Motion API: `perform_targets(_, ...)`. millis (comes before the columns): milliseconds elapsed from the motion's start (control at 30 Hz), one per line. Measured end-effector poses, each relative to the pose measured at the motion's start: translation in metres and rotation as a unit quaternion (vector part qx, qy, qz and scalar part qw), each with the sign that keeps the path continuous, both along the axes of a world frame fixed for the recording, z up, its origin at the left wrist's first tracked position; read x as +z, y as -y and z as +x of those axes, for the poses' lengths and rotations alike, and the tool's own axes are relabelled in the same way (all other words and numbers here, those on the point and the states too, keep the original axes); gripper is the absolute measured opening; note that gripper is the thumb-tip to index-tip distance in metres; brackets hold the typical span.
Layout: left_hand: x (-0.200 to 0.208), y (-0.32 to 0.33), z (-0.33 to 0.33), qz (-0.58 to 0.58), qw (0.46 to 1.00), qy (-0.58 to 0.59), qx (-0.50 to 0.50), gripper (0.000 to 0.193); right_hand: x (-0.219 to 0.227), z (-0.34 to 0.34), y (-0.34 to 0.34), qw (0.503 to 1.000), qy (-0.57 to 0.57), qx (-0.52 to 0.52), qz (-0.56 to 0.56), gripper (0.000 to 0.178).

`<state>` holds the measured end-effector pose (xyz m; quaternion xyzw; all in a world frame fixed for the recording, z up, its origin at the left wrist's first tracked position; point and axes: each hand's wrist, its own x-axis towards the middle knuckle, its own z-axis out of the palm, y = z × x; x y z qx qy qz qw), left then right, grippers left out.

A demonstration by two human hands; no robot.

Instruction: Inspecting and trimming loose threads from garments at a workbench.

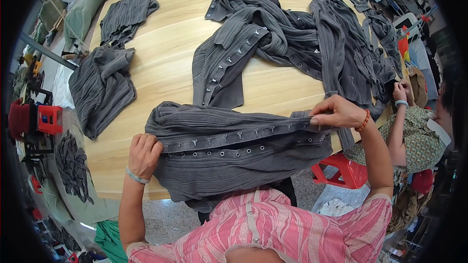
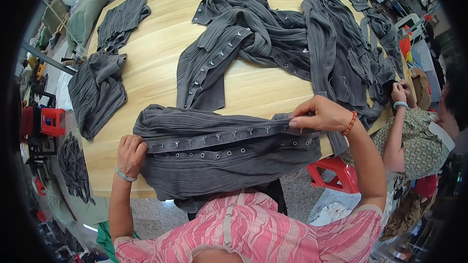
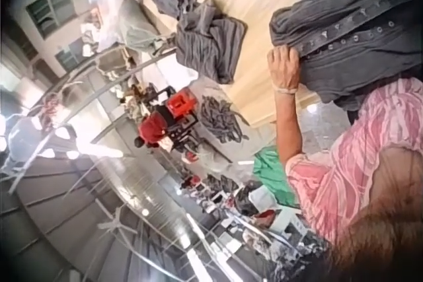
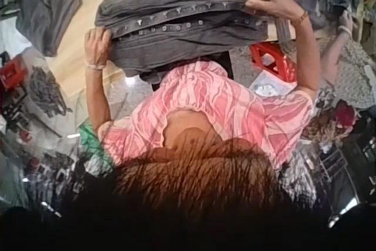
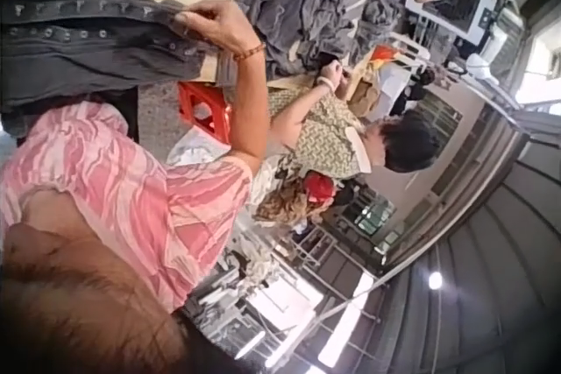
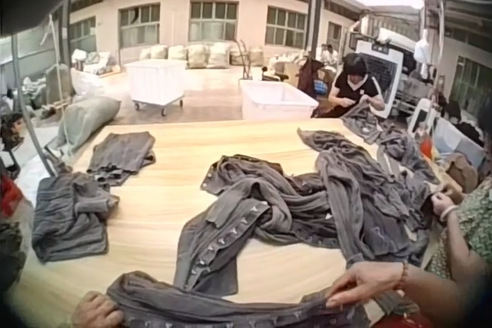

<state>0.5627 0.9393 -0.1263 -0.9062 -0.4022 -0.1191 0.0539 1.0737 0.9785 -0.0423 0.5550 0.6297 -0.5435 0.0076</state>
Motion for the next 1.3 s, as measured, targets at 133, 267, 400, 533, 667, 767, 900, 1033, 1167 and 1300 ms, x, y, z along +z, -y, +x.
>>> perform_targets(133,0.001,0.005,-0.004,-0.025,1.0,0.019,0.002,0.011,-0.001,-0.024,0.004,0.97,0.115,0.213,-0.003,0.03)
perform_targets(267,0.026,0.003,0.002,-0.238,0.948,0.197,0.071,0.023,-0.014,-0.033,0.004,0.974,0.145,0.147,0.09,0.031)
perform_targets(400,0.018,-0.043,0.021,-0.254,0.878,0.345,0.213,0.029,-0.043,-0.06,-0.016,0.978,0.021,-0.074,0.192,0.025)
perform_targets(533,-0.014,-0.082,0.04,-0.199,0.947,0.138,0.21,0.036,-0.085,-0.115,-0.034,0.973,-0.07,-0.024,0.221,0.019)
perform_targets(667,0.013,-0.087,0.058,-0.406,0.883,0.074,0.226,0.027,-0.087,-0.149,-0.023,0.969,-0.026,0.107,0.223,0.03)
perform_targets(767,0.012,-0.071,0.05,-0.211,0.951,0.185,0.131,0.02,-0.074,-0.157,-0.026,0.958,-0.043,0.15,0.24,0.047)
perform_targets(900,0.034,-0.049,0.06,-0.335,0.828,0.441,0.085,0.017,-0.088,-0.185,-0.035,0.898,-0.185,0.093,0.388,0.072)
perform_targets(1033,0.047,-0.035,0.064,-0.287,0.809,0.511,0.046,0.016,-0.078,-0.206,-0.034,0.926,-0.282,0.046,0.245,0.045)
perform_targets(1167,0.034,-0.038,0.045,-0.282,0.788,0.54,0.09,0.014,-0.059,-0.17,-0.039,0.939,-0.138,-0.003,0.314,0.03)
perform_targets(1300,0.021,-0.041,0.043,-0.274,0.776,0.56,0.094,0.012,-0.06,-0.158,-0.021,0.914,0.007,0.023,0.404,0.038)
